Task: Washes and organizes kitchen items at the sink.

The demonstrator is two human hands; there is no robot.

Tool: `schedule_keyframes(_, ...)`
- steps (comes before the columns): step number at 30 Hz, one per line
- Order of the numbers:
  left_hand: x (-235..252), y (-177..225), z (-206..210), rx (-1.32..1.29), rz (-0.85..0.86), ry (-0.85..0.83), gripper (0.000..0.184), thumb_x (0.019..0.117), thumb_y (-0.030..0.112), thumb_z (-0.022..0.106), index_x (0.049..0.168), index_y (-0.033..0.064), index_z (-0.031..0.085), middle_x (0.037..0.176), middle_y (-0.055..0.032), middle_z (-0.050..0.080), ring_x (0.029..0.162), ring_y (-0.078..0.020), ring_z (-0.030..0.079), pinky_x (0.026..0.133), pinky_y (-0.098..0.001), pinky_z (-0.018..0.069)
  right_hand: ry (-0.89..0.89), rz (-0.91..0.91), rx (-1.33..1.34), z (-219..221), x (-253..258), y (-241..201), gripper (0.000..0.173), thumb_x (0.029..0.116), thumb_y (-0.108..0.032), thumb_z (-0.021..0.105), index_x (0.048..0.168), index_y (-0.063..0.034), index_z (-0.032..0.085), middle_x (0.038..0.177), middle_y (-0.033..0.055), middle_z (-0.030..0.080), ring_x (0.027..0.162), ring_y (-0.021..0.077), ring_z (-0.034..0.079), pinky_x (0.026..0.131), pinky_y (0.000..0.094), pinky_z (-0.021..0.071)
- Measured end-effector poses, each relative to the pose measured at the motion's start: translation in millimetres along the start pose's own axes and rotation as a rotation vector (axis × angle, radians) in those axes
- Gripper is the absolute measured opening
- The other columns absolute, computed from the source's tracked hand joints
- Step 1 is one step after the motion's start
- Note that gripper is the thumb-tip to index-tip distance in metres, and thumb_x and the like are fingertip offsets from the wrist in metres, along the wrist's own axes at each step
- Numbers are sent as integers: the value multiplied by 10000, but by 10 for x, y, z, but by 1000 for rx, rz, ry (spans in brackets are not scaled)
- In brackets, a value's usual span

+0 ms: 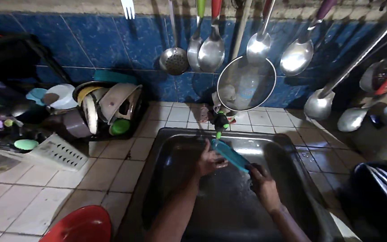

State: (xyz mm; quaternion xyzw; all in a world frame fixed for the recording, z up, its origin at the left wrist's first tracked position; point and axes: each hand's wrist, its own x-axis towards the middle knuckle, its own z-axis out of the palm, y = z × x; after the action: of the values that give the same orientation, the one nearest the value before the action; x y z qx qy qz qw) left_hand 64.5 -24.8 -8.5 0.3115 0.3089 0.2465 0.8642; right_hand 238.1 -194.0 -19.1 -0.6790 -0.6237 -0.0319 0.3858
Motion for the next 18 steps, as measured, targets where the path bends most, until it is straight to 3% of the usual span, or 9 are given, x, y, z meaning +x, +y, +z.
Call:
schedule_keyframes(2,15,27,161,-98,30,102,599,1092,525,282,1415,60,477,1212,-150,649,1031,-230,663,869,-390,559,54,-174,-93,3,-92,145,324,886,66,606,1166,-18,745,1217,273,676,943,380,745,752,460,634)
schedule_keyframes(4,119,41,190,-47,135,177,276,1072,141,473,1328,39,487,1069,-108,648,898,-168,667,781,-330,578,26,-140,-31,54,-136,165,372,873,99,604,1193,-28,743,1292,282,638,1010,365,735,823,428,629)
schedule_keyframes(6,164,114,126,99,169,174,367,1024,34,539,1380,17,452,1109,-133,635,918,-178,656,799,-338,570,-28,93,152,127,-125,28,330,901,123,578,1202,66,703,1307,295,624,1005,353,727,855,426,614)
schedule_keyframes(7,148,165,101,182,165,184,401,1018,33,556,1402,9,440,1140,-150,623,937,-190,644,811,-348,560,-85,281,281,166,-96,-62,344,958,81,560,1295,99,625,1294,271,634,995,321,725,860,416,613)
schedule_keyframes(9,47,267,63,317,156,209,464,1016,56,575,1450,24,414,1197,-170,615,979,-213,641,827,-367,557,-208,698,658,250,0,-252,435,1061,-57,496,1478,47,422,1228,217,650,954,239,721,834,381,614)
schedule_keyframes(11,-43,356,15,418,175,260,475,1033,130,589,1465,27,421,1251,-198,611,1036,-250,645,854,-396,564,-214,926,1015,361,55,-433,405,1091,-156,480,1449,28,439,1172,210,650,920,242,719,796,397,630)
schedule_keyframes(13,-128,431,-57,497,193,315,482,1077,259,528,1491,38,421,1354,-226,569,1141,-295,611,923,-444,532,-206,1040,1255,437,89,-618,363,1082,-124,489,1397,54,457,1173,194,647,952,246,715,816,392,626)
schedule_keyframes(15,-212,490,-153,508,210,347,500,1101,316,459,1515,42,402,1422,-240,526,1218,-322,577,978,-476,506,-165,1138,1384,482,125,-783,323,1052,-48,512,1355,51,459,1095,157,653,896,209,714,779,344,626)
schedule_keyframes(18,-382,595,-273,509,174,348,467,1097,268,478,1488,20,416,1377,-240,546,1176,-309,596,964,-450,520,-136,1198,1359,416,216,-953,293,1012,11,527,1300,13,475,986,132,640,785,194,689,692,335,617)
